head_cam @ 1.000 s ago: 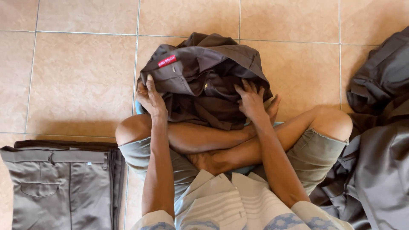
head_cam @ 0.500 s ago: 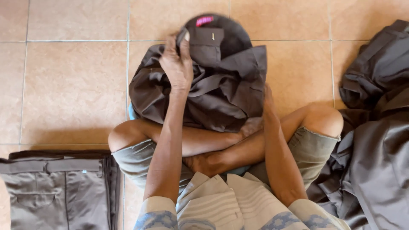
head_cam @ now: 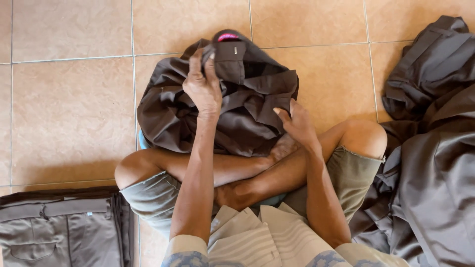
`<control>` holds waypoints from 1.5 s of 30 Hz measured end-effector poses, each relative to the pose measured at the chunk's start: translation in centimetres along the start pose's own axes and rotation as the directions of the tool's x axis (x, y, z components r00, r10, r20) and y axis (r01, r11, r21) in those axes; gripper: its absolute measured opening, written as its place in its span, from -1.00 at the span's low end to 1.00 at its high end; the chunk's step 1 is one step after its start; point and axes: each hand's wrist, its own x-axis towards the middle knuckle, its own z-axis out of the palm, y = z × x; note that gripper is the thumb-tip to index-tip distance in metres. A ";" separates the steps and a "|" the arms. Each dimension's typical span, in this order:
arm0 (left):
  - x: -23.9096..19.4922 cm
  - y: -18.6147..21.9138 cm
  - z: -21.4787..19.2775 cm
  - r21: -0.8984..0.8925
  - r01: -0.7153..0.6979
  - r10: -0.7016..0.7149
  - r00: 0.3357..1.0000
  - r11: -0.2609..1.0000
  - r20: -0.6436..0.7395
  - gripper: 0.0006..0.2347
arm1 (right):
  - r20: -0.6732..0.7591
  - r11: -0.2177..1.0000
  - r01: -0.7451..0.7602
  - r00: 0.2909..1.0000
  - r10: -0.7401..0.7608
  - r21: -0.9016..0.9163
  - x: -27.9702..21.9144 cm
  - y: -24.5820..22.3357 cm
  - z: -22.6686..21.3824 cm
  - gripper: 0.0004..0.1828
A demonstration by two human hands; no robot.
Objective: The person sits cross-legged on a tiled floor and folds a pair of dark brown trousers by hand. They smooth the fabric, fold the legs together, and then fold the garment into a compact rectangle before placing it aside.
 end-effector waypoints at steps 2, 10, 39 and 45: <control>0.3 3.4 -0.6 -0.029 -0.168 0.170 0.984 0.985 0.060 -0.83 | -0.033 0.997 0.063 0.998 -0.062 0.041 -0.6 -3.1 -1.1 -0.75; -1.5 9.1 -0.7 -0.357 -0.123 0.315 0.773 0.926 0.551 -0.76 | -0.166 0.947 0.226 0.967 -0.191 0.227 -2.7 -13.3 -6.8 -0.89; 4.2 -4.8 -4.9 -0.096 0.096 -0.080 0.983 0.991 0.163 -0.75 | -0.398 0.910 0.402 0.821 -0.409 -0.105 -3.6 -14.7 3.8 -0.59; 5.9 -16.2 -11.4 0.157 0.259 -0.226 0.954 0.953 -0.199 -0.79 | 0.439 0.933 0.126 0.897 0.038 -0.337 -2.8 -15.2 14.2 0.22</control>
